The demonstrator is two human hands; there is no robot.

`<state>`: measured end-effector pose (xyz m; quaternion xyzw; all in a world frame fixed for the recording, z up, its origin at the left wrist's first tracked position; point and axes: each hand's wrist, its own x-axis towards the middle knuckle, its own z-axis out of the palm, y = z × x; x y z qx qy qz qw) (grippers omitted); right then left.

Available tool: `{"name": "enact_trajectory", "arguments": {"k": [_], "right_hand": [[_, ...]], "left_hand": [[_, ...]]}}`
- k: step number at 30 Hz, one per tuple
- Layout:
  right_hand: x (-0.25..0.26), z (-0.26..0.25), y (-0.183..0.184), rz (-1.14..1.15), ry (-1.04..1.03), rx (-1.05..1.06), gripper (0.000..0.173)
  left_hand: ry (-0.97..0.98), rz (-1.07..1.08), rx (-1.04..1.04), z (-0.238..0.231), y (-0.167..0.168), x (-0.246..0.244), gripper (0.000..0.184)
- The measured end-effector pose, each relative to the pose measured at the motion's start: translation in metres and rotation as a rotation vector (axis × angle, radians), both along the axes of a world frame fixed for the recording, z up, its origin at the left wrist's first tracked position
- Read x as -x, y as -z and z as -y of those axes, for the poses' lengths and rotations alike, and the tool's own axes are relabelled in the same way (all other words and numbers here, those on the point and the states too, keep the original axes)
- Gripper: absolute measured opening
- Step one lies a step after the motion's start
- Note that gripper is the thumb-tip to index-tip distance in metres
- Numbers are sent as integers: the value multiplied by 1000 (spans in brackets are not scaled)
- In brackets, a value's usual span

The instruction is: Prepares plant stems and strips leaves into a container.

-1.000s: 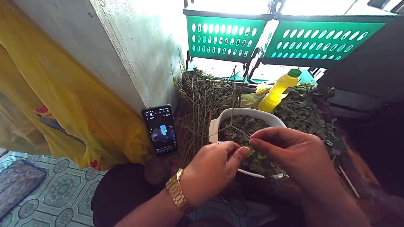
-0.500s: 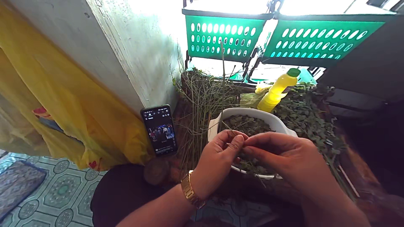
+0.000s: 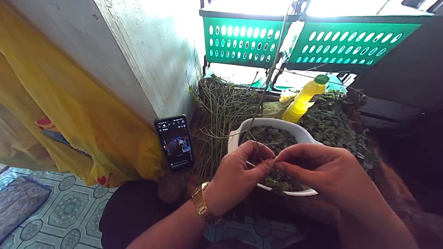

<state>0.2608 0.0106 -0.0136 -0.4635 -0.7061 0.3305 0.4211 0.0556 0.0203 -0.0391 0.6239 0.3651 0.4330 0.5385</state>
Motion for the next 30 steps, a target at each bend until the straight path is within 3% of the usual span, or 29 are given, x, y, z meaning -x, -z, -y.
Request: {"name": "enact_trajectory", "arguments": {"k": [19, 22, 24, 26, 28, 30], "right_hand": [[-36, -19, -5, 18, 130, 87, 10], [-39, -25, 1, 186, 247, 53, 11], [-37, -24, 4, 384, 293, -19, 28], [-28, -15, 2, 384, 272, -177, 35], [-11, 3, -7, 163, 138, -235, 22], [1, 15, -7, 56, -78, -159, 15]], "left_hand": [[-91, 67, 123, -10, 2, 5, 11], [-102, 154, 176, -12, 1, 9, 13], [-127, 219, 215, -13, 1, 8, 13], [-145, 264, 234, -14, 2, 9, 13], [-170, 285, 236, -14, 2, 8, 13], [-198, 295, 238, -13, 3, 7, 13]]}}
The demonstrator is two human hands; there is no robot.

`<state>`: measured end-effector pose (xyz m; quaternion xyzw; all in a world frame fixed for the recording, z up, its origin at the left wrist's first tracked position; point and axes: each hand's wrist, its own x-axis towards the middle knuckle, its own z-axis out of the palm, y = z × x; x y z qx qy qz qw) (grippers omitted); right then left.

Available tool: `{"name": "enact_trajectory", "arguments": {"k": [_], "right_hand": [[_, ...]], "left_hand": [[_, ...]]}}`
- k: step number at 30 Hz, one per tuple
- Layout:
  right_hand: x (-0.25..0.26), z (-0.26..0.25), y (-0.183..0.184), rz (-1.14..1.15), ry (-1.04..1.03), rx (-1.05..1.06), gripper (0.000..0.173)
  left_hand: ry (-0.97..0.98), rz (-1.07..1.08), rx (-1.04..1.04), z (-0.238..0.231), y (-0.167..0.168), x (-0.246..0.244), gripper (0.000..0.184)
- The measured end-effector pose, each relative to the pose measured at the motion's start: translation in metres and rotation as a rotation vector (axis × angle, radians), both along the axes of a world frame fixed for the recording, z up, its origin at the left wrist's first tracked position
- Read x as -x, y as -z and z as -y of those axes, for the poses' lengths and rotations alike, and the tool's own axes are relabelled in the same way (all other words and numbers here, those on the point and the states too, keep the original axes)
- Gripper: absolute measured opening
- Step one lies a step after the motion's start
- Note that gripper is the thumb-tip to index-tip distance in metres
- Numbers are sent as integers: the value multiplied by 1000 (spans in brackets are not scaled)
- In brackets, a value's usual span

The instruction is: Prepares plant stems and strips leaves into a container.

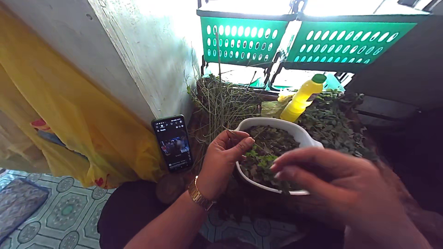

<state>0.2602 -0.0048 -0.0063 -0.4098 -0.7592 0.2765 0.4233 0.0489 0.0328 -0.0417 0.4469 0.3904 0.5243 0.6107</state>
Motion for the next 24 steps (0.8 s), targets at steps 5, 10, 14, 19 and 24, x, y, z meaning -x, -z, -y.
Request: {"name": "enact_trajectory", "arguments": {"k": [5, 10, 14, 19, 24], "right_hand": [[11, -2, 20, 363, 232, 67, 21], [21, -10, 18, 139, 315, 203, 37], [35, -12, 28, -303, 199, 221, 30], [43, -17, 40, -526, 157, 334, 23], [45, -17, 42, -742, 92, 430, 18]], "left_hand": [[-15, 69, 26, 1, 1, -3, 13], [23, 132, 43, 3, 3, -6, 13], [35, 201, 68, 5, 6, -13, 13], [13, 242, 87, 9, 10, -17, 13], [29, 275, 77, 9, 13, -18, 13]]}}
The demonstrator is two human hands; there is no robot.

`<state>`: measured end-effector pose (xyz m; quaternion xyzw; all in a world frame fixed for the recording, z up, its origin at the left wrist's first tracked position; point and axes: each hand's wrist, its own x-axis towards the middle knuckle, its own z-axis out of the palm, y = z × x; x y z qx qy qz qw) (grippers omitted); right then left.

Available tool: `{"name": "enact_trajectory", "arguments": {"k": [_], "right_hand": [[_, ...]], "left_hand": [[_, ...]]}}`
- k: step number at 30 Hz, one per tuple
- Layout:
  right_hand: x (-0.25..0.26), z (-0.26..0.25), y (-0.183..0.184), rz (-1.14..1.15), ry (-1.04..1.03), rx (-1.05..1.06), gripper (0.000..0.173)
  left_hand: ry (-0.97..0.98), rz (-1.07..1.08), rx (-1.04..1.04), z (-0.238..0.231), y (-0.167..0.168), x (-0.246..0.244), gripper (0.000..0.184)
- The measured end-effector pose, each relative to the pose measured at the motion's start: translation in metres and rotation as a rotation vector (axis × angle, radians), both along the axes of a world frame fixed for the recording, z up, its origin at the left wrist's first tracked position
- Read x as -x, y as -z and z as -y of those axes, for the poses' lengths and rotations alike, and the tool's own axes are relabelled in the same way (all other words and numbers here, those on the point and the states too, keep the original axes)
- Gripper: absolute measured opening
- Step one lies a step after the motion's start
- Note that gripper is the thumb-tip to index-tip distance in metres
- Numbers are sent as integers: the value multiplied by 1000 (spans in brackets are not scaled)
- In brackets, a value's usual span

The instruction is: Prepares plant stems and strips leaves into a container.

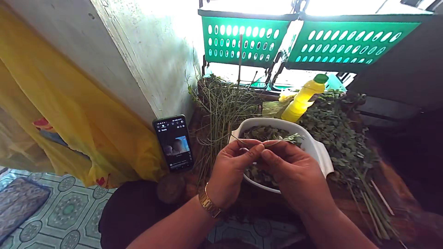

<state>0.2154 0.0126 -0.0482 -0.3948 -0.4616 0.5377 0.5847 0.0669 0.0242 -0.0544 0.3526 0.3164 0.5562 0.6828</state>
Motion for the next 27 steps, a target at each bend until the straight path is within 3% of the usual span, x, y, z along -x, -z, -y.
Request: {"name": "enact_trajectory", "arguments": {"k": [9, 19, 24, 27], "right_hand": [[1, 1, -4, -67, 46, 72, 10], [-5, 0, -6, 89, 77, 75, 10], [-20, -6, -14, 387, 36, 38, 8], [-41, -9, -21, 882, -21, -1, 5]], "left_hand": [[-48, -28, -34, 2, 0, -1, 13], [-167, -111, -97, -1, 0, 3, 12], [-238, -163, -90, -7, -3, 11, 13], [-253, -214, -87, -11, -5, 18, 15]]}}
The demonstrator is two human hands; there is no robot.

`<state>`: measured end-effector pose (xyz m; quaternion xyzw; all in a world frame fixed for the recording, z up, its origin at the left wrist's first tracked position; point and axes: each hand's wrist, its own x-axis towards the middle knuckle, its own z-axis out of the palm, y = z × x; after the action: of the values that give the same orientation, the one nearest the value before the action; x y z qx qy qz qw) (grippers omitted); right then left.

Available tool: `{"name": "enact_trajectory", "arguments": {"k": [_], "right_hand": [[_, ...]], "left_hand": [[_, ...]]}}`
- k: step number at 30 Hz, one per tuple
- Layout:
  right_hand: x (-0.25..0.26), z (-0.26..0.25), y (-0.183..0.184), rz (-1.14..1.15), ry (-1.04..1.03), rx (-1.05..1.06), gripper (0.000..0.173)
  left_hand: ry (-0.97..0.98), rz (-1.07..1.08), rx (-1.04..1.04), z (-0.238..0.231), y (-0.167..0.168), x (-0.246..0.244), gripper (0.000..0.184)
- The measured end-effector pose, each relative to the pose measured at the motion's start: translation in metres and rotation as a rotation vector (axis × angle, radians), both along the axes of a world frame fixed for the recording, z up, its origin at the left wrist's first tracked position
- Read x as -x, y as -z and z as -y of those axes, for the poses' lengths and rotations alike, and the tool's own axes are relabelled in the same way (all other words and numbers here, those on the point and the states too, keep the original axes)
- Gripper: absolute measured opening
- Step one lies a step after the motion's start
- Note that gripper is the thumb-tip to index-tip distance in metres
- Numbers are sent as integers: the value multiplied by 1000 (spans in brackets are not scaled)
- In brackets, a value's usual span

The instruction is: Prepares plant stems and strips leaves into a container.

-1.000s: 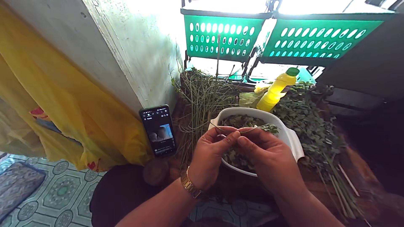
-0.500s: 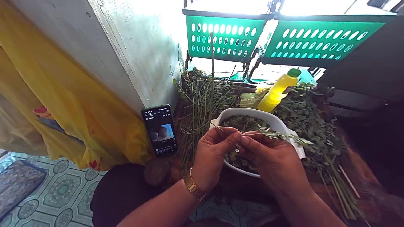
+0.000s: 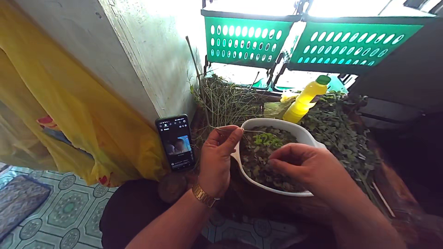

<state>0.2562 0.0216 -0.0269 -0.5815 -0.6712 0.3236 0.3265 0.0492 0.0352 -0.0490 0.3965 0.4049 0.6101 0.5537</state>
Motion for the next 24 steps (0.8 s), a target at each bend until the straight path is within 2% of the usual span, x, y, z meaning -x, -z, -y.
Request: {"name": "enact_trajectory", "arguments": {"k": [3, 5, 7, 10, 13, 16, 18, 20, 24], "right_hand": [[-23, -2, -9, 441, -33, 91, 16], [-37, 0, -14, 519, 26, 40, 16], [-47, 7, -22, 488, 113, -96, 10], [-39, 21, -34, 336, 231, -371, 21], [-27, 22, -29, 136, 86, -590, 25], [-13, 17, -18, 110, -59, -652, 28], [-5, 15, -11, 164, -65, -676, 27], [0, 14, -7, 190, -63, -691, 18], [1, 16, -5, 132, -43, -624, 12]], "left_hand": [[12, -25, 12, -1, -5, 3, 16], [31, -20, 5, 0, -8, 3, 15], [60, -19, -9, 2, -9, 2, 14], [115, -9, -24, 5, -10, 0, 13], [147, 2, -51, 8, -8, -4, 13], [162, 17, -48, 11, -6, -7, 13], [173, 19, -44, 11, -6, -7, 12], [184, 18, -46, 11, -6, -7, 12], [208, 38, -55, 12, -7, -8, 12]]}}
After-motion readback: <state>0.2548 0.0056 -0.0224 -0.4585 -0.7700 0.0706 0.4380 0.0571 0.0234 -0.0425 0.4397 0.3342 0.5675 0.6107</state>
